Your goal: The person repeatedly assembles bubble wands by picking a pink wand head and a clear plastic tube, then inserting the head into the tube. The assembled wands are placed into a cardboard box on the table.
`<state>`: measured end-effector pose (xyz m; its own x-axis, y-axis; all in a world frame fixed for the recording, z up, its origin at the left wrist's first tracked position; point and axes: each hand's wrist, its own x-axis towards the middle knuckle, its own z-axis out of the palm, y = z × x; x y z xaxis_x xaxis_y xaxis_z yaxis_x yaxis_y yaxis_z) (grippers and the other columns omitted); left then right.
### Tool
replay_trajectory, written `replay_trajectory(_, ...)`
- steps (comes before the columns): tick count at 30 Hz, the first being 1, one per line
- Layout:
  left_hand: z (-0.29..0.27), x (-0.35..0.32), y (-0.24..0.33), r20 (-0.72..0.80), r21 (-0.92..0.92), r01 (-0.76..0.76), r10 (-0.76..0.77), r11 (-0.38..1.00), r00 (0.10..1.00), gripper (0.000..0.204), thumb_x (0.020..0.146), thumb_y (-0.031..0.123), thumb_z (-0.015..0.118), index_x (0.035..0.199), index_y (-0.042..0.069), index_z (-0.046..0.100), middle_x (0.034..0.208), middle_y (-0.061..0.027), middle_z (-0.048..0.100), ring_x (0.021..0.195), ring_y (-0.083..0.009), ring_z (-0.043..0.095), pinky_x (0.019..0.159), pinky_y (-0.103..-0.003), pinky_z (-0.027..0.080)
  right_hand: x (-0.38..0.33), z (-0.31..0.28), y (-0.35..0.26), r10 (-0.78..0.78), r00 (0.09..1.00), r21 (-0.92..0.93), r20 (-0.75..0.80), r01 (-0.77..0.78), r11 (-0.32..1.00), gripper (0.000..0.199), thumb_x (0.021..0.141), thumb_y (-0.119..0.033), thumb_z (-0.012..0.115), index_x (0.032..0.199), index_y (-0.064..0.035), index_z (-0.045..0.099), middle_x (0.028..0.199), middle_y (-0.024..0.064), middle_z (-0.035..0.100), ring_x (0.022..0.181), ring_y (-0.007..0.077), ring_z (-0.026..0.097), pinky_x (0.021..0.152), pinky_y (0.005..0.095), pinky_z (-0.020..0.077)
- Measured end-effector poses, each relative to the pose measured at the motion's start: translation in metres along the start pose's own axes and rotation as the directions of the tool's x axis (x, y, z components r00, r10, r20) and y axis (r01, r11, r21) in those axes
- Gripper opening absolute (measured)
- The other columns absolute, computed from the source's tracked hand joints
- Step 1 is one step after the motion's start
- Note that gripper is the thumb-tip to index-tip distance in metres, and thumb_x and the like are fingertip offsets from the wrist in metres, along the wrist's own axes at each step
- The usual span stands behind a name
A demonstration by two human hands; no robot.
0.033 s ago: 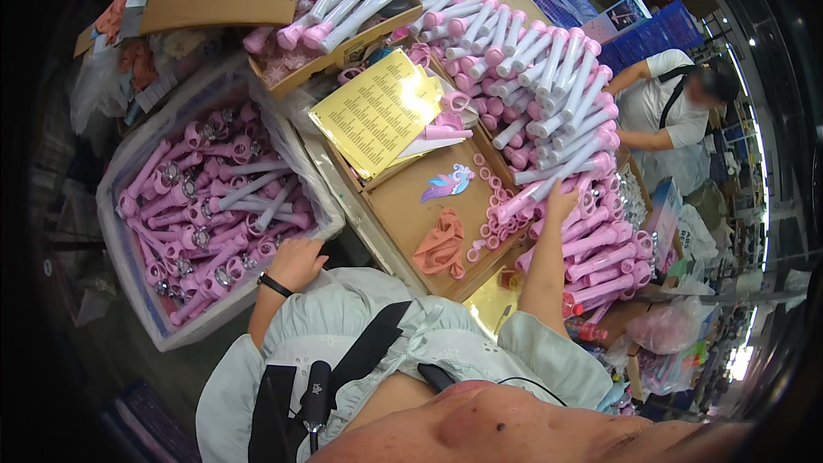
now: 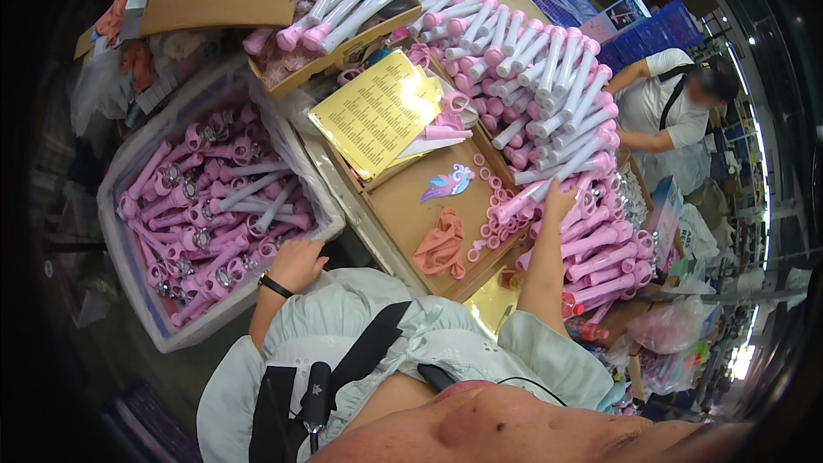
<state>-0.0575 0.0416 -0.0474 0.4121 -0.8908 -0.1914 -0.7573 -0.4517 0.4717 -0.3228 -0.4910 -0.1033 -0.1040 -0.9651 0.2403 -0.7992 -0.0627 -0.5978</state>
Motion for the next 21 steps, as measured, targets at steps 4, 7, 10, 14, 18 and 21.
replay_trajectory(4,0.0,-0.006,0.004,-0.026,0.03,0.014,-0.013,0.999,1.0,0.024,0.078,0.024,0.062,0.088,0.002,0.057,0.077,-0.0183,0.059,0.074,-0.0372,0.057,0.067,-0.046,0.044,-0.015,0.008,-0.011,-0.028,0.999,-0.055,0.028,0.03,0.998,0.074,0.074,-0.044,0.065,0.127,-0.0009,0.038,0.118,0.023,0.048,0.108,0.0383,0.048,0.091,0.0445,0.039)
replay_trajectory(7,0.001,-0.01,0.002,-0.019,0.018,0.038,-0.038,0.999,0.999,0.024,0.078,0.024,0.062,0.089,0.003,0.057,0.078,-0.0178,0.06,0.074,-0.0377,0.057,0.066,-0.046,0.043,-0.027,0.013,-0.016,-0.03,1.0,0.027,0.006,0.029,0.999,0.079,0.071,-0.04,0.07,0.129,-0.0013,0.034,0.119,0.0259,0.047,0.108,0.0407,0.046,0.092,0.0445,0.0378)
replay_trajectory(10,0.003,-0.012,0.001,-0.021,0.027,0.04,-0.039,0.999,0.999,0.024,0.078,0.024,0.062,0.091,0.003,0.057,0.078,-0.0177,0.06,0.074,-0.0375,0.057,0.066,-0.046,0.043,-0.038,0.015,-0.014,-0.105,0.994,0.056,-0.039,0.107,0.993,0.081,0.067,-0.034,0.074,0.129,-0.0001,0.033,0.118,0.029,0.046,0.108,0.0436,0.045,0.093,0.0459,0.0368)
replay_trajectory(14,0.006,-0.01,0.001,0.016,0.022,0.016,-0.016,1.0,1.0,0.028,0.078,0.023,0.062,0.096,0.003,0.057,0.08,-0.0182,0.06,0.075,-0.0372,0.057,0.066,-0.046,0.043,-0.049,0.014,-0.007,-0.099,0.994,0.16,0.049,0.09,0.983,0.07,0.073,-0.017,0.063,0.131,0.0025,0.03,0.128,0.0279,0.039,0.118,0.0404,0.04,0.1,0.0413,0.0331)
replay_trajectory(18,0.007,-0.01,0.0,0.031,0.011,0.01,-0.01,1.0,0.999,0.03,0.078,0.023,0.062,0.098,0.002,0.058,0.082,-0.019,0.061,0.076,-0.0373,0.058,0.067,-0.046,0.044,-0.049,0.01,-0.01,-0.13,0.986,0.311,-0.104,0.157,0.937,0.063,0.074,-0.015,0.058,0.129,0.0054,0.032,0.126,0.0268,0.04,0.117,0.0384,0.04,0.101,0.0398,0.0304)
replay_trajectory(21,0.008,-0.012,0.0,0.03,0.059,0.01,-0.012,0.998,0.999,0.029,0.078,0.024,0.063,0.098,0.003,0.058,0.081,-0.0186,0.061,0.075,-0.0369,0.058,0.066,-0.046,0.044,-0.032,0.008,-0.022,-0.209,0.956,0.359,-0.205,0.272,0.893,0.061,0.076,-0.013,0.056,0.128,0.0064,0.033,0.127,0.026,0.039,0.117,0.0371,0.039,0.101,0.0395,0.0289)
